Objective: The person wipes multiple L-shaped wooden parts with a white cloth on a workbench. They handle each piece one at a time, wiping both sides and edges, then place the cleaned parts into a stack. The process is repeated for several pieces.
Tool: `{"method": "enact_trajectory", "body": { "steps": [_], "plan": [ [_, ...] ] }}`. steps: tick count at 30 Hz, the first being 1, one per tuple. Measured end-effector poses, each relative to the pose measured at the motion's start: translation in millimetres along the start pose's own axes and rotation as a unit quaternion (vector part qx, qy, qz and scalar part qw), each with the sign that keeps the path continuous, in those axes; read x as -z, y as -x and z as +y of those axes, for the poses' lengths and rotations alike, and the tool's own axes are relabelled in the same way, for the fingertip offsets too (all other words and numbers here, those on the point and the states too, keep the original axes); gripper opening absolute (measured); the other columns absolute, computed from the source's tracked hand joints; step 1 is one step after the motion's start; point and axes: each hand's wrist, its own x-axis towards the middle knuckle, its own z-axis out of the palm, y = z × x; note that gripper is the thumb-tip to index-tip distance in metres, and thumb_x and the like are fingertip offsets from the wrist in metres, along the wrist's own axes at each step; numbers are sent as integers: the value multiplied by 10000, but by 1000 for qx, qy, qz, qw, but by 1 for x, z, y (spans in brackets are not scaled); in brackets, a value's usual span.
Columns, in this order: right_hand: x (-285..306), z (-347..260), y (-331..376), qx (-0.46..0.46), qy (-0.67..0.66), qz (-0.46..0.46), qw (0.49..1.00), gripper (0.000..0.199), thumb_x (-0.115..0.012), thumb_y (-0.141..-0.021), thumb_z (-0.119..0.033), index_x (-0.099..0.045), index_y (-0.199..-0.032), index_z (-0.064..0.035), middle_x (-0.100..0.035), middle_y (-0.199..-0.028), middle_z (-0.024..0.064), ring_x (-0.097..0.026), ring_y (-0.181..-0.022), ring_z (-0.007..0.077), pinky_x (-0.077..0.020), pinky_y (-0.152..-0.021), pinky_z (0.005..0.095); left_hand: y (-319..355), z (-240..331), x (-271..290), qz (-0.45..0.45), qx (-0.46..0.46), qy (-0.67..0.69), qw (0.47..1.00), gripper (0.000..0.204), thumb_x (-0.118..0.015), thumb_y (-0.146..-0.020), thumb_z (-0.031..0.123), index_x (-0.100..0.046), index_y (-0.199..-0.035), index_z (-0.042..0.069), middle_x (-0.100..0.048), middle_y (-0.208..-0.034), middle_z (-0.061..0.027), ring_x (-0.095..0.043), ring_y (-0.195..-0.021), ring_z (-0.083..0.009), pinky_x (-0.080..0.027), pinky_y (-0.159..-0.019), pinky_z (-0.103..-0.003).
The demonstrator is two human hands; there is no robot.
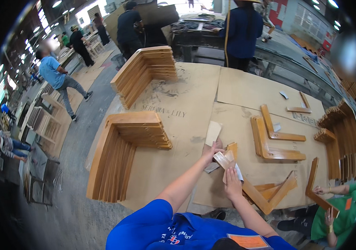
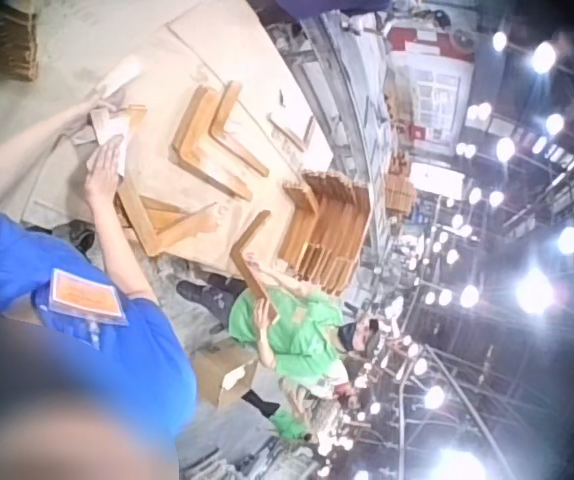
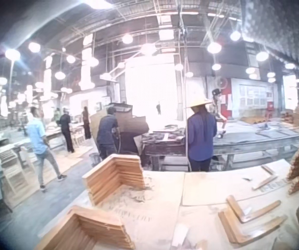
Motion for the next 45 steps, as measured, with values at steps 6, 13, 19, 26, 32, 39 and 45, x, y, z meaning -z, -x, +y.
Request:
{"method": "enact_trajectory", "body": {
  "steps": [6,13,19,26,32,39,45],
  "plan": [
    [-20,-27,-95,79,-65,20,995,644,-433,-905,-168,-200,-1495,-61,-153,-1578,82,-141,-1455,261,-232,-1145,400,-5,2,5,67,63,37,995,851,-248,-905,721,-492,-1322,20,-560,-1273,-137,-549,-1164,-247,-438,-991,-390],
    [-49,66,36,122,-21,157,980,633,-449,-882,-143,-245,-1460,15,-262,-1525,171,-257,-1409,341,-212,-1156,444,-24,-1,-22,319,-378,-558,666,367,-606,-857,278,-588,-1122,24,-633,-1046,-205,-597,-984,-371,-488,-835,-459],
    [-23,99,152,-103,-43,209,972,558,-454,-917,-105,-296,-1440,6,-309,-1494,186,-278,-1386,373,-237,-1149,415,-17,5,-32,265,-107,-589,756,382,-452,-919,369,-645,-1021,55,-649,-955,-250,-622,-900,-425,-487,-802,-495],
    [-26,70,107,-73,-87,89,990,548,-345,-958,-224,-266,-1472,-54,-226,-1552,114,-190,-1443,261,-243,-1149,382,0,22,-43,249,-110,-637,721,418,-392,-949,396,-659,-970,75,-662,-940,-220,-622,-910,-420,-480,-782,-510],
    [-29,94,173,-215,-94,116,965,635,-520,-885,-148,-286,-1468,-61,-270,-1532,129,-209,-1428,330,-211,-1157,407,-2,19,-39,247,-124,-645,712,446,-364,-958,400,-657,-969,65,-660,-930,-226,-620,-895,-428,-479,-776,-505],
    [-38,113,187,-175,-71,94,977,580,-466,-903,-142,-308,-1455,-58,-272,-1532,119,-248,-1417,315,-263,-1134,406,-10,19,-29,224,-112,-659,709,452,-366,-957,394,-651,-1010,48,-647,-974,-244,-609,-942,-421,-467,-812,-501],
    [-44,152,214,-99,-48,157,981,589,-489,-893,-180,-334,-1443,-36,-308,-1512,148,-251,-1413,339,-239,-1144,431,6,15,-64,286,-214,-730,582,421,-476,-914,443,-624,-1129,113,-584,-1175,-185,-513,-1139,-403,-375,-971,-534]
  ]
}}
